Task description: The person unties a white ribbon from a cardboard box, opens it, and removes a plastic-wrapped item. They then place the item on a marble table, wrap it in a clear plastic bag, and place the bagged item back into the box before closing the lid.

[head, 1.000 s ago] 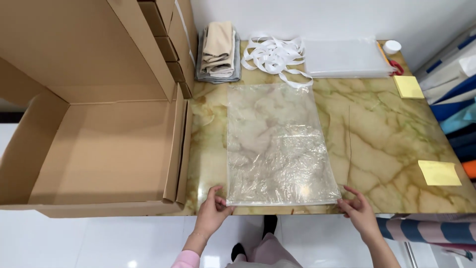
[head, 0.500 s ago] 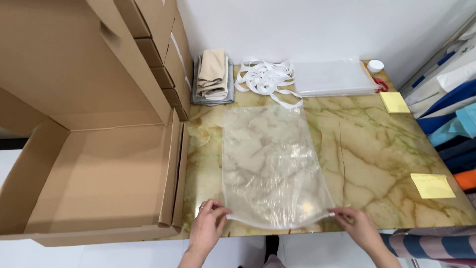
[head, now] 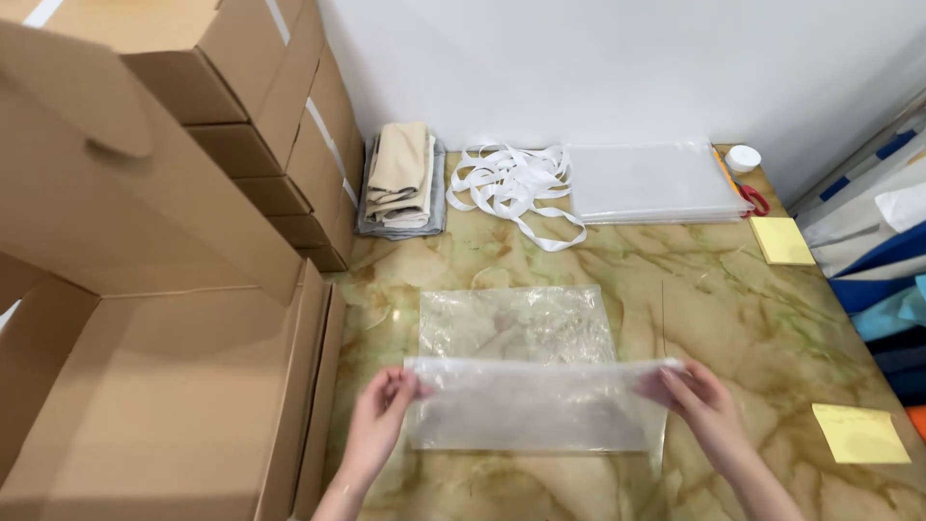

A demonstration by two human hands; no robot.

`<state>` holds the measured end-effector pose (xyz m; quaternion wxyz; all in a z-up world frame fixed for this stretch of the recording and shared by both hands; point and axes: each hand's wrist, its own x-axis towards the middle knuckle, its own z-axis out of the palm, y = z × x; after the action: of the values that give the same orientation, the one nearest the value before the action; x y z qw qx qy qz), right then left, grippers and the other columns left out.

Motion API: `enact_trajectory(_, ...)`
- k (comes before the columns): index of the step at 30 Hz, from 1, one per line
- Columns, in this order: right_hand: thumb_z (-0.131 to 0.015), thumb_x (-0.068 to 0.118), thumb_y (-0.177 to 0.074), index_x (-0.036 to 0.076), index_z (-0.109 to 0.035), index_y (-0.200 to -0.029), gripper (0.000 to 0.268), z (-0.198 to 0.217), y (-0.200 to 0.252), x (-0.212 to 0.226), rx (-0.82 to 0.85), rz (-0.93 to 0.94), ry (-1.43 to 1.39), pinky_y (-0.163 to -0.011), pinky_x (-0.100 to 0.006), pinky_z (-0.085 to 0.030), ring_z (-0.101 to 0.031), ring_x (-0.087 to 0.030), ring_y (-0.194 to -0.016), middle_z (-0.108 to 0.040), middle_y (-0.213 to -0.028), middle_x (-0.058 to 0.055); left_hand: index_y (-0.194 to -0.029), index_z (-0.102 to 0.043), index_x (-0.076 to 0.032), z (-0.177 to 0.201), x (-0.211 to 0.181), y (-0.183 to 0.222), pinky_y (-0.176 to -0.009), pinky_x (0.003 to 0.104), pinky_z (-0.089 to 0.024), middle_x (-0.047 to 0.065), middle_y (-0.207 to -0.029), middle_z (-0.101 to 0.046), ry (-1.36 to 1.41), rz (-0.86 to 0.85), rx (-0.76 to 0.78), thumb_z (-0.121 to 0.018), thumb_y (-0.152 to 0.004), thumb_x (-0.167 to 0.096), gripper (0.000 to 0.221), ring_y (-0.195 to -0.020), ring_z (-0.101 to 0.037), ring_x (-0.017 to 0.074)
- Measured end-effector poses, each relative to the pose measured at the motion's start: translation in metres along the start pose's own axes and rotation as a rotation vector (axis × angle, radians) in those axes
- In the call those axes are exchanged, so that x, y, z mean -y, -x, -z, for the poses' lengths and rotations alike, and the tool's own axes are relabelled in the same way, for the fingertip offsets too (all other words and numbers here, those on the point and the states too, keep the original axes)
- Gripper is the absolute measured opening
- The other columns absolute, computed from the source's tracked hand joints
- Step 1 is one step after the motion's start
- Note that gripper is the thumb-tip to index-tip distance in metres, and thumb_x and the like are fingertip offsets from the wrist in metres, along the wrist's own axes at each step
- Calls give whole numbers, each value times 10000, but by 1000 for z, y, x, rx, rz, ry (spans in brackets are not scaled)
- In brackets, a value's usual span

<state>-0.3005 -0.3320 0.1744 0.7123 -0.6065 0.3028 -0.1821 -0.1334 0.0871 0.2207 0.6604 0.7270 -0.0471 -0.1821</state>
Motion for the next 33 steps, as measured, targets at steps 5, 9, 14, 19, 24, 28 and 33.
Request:
enact_trajectory(5, -652, 58, -997, -27, -670, -1306, 321, -46, -91, 1, 7, -213, 89, -988, -425, -580, -710, -334, -1100, -733, -1218, -235, -972, -650, -85, -33, 51, -107, -866, 287, -564, 64, -836, -783, 16, 71, -201, -617, -1039, -215, 150, -820, -755, 177)
enact_trajectory(9, -720, 82, -982, 27, -721, -1202, 227, -46, -161, -47, 63, -146, 203, -693, -305, -543, -768, -250, -886, -839, -979, -214, -1097, -622, -150, -37, 88, -164, -912, 317, -514, 25, -1016, -774, -270, 265, -212, -539, -1045, -342, 216, -946, -695, 174)
enact_trajectory(14, -799, 252, -934, 68, -724, -1071, 241, -68, -194, -50, 50, -146, 597, -697, -299, -459, -648, -168, -742, -797, -842, -80, -1193, -503, -152, -39, 93, -200, -849, 483, -522, 156, -991, -775, -579, 447, -164, -377, -1094, -378, 278, -927, -724, 365)
enact_trajectory(19, -812, 276, -926, 73, -719, -920, 224, -72, -211, -55, 66, -107, 687, -626, -288, -525, -659, -160, -560, -720, -656, -54, -1203, -476, -152, -42, 94, -212, -896, 546, -524, 241, -1077, -751, -703, 453, -148, -378, -1100, -373, 263, -1004, -697, 460)
enact_trajectory(24, -817, 319, -901, 99, -653, -771, 303, -77, -211, -48, 36, -79, 741, -583, -274, -501, -659, -160, -487, -674, -655, -10, -1143, -459, -163, -47, 105, -222, -858, 545, -513, 214, -996, -767, -829, 446, -155, -352, -1112, -374, 238, -959, -696, 461)
enact_trajectory(28, -823, 370, -878, 100, -726, -827, 292, -80, -214, -50, 8, -60, 807, -610, -283, -490, -645, -158, -555, -689, -673, -6, -1157, -459, -190, -54, 101, -225, -869, 569, -531, 195, -1055, -771, -895, 516, -208, -364, -1092, -412, 250, -995, -711, 457)
enact_trajectory(33, -845, 450, -828, 124, -752, -823, 339, -78, -217, -56, -8, -42, 905, -693, -296, -482, -608, -131, -650, -692, -684, 17, -1183, -366, -121, -83, 88, -202, -839, 597, -548, 185, -1023, -767, -937, 491, -427, -461, -1042, -422, 346, -941, -734, 437)
